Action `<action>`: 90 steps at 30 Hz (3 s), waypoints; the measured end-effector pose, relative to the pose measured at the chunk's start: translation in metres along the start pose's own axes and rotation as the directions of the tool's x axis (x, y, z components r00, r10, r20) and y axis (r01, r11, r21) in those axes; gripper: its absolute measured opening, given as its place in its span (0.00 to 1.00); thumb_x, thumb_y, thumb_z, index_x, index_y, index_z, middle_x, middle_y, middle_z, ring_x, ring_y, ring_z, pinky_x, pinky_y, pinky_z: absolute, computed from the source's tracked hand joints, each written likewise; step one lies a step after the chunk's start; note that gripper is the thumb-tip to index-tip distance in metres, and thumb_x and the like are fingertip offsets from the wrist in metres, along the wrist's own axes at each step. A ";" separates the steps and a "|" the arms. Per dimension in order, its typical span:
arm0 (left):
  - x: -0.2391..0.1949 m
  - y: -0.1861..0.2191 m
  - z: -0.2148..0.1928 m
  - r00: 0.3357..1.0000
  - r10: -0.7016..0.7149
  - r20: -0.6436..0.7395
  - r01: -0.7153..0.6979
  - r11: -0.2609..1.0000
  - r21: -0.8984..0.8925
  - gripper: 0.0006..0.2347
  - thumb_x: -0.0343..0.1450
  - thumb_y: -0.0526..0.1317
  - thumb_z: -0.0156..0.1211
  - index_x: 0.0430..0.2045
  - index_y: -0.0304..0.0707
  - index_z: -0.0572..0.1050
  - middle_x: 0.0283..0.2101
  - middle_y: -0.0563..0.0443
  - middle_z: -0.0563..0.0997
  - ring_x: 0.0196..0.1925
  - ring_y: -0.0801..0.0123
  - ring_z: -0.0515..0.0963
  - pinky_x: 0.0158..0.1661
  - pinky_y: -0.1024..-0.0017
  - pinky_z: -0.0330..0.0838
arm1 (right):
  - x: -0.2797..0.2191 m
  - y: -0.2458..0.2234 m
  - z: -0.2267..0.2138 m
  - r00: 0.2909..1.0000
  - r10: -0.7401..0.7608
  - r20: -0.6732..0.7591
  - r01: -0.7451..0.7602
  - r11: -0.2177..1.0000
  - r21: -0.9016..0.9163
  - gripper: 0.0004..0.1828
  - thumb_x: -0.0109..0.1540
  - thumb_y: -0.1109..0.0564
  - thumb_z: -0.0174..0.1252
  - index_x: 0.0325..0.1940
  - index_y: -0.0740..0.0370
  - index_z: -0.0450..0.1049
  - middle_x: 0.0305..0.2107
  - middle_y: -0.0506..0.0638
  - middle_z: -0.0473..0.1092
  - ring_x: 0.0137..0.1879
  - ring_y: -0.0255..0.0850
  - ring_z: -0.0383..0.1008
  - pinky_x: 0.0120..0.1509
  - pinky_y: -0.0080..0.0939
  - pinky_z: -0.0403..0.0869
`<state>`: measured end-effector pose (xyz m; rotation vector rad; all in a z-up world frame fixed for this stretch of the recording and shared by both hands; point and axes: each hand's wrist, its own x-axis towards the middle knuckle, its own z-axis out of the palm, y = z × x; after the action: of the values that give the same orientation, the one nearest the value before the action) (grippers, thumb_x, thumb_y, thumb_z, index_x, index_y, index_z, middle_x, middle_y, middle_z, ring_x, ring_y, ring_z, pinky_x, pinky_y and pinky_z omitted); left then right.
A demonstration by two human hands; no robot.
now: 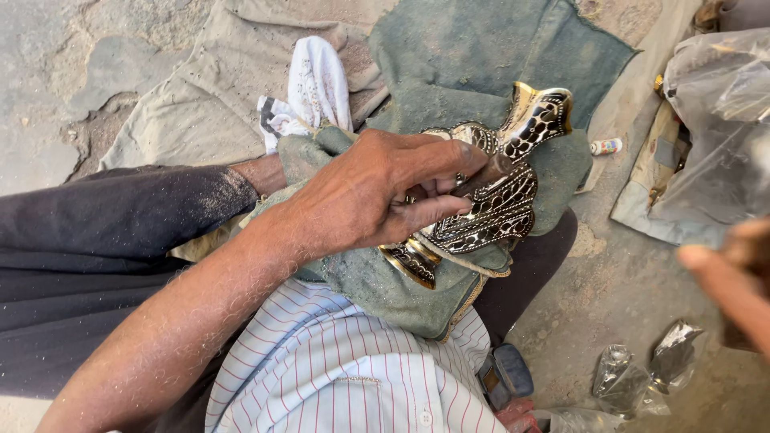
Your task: The person sits cross-legged on the ground and repeatedly strikes a decorative metal object with a wooden mallet. The object is held in the left hand and struck on its edges and surfaces while resting on a cloth.
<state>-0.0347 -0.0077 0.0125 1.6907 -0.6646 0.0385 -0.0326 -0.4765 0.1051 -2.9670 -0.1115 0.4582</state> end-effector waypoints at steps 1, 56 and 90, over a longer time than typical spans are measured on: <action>-0.002 0.000 0.000 1.000 0.027 -0.006 -0.027 1.000 0.014 0.16 0.75 0.39 0.66 0.55 0.36 0.72 0.44 0.43 0.83 0.42 0.57 0.86 0.40 0.63 0.80 | 0.003 0.006 0.001 1.000 0.012 -0.006 -0.012 1.000 0.019 0.19 0.68 0.54 0.67 0.31 0.64 0.67 0.21 0.53 0.64 0.23 0.38 0.64 0.29 0.38 0.69; 0.089 0.039 0.064 0.946 -0.145 0.291 0.101 0.982 0.162 0.16 0.72 0.37 0.65 0.55 0.38 0.75 0.46 0.48 0.85 0.41 0.68 0.89 0.39 0.71 0.86 | -0.076 -0.077 0.134 0.981 0.186 0.062 -0.100 0.204 0.974 0.14 0.55 0.73 0.65 0.43 0.70 0.71 0.33 0.55 0.74 0.41 0.40 0.79 0.45 0.44 0.81; 0.140 0.032 0.104 0.665 -0.116 0.737 -0.139 0.951 0.275 0.17 0.70 0.30 0.57 0.53 0.44 0.77 0.29 0.46 0.85 0.31 0.69 0.87 0.31 0.73 0.83 | -0.115 -0.078 0.168 0.864 0.459 -0.206 -0.160 0.639 0.753 0.20 0.52 0.74 0.66 0.47 0.69 0.72 0.35 0.51 0.75 0.41 0.35 0.78 0.47 0.38 0.78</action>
<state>0.0333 -0.1613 0.0684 1.9986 -1.3475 -0.6207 -0.1972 -0.3899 -0.0084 -2.2043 0.5305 -0.0738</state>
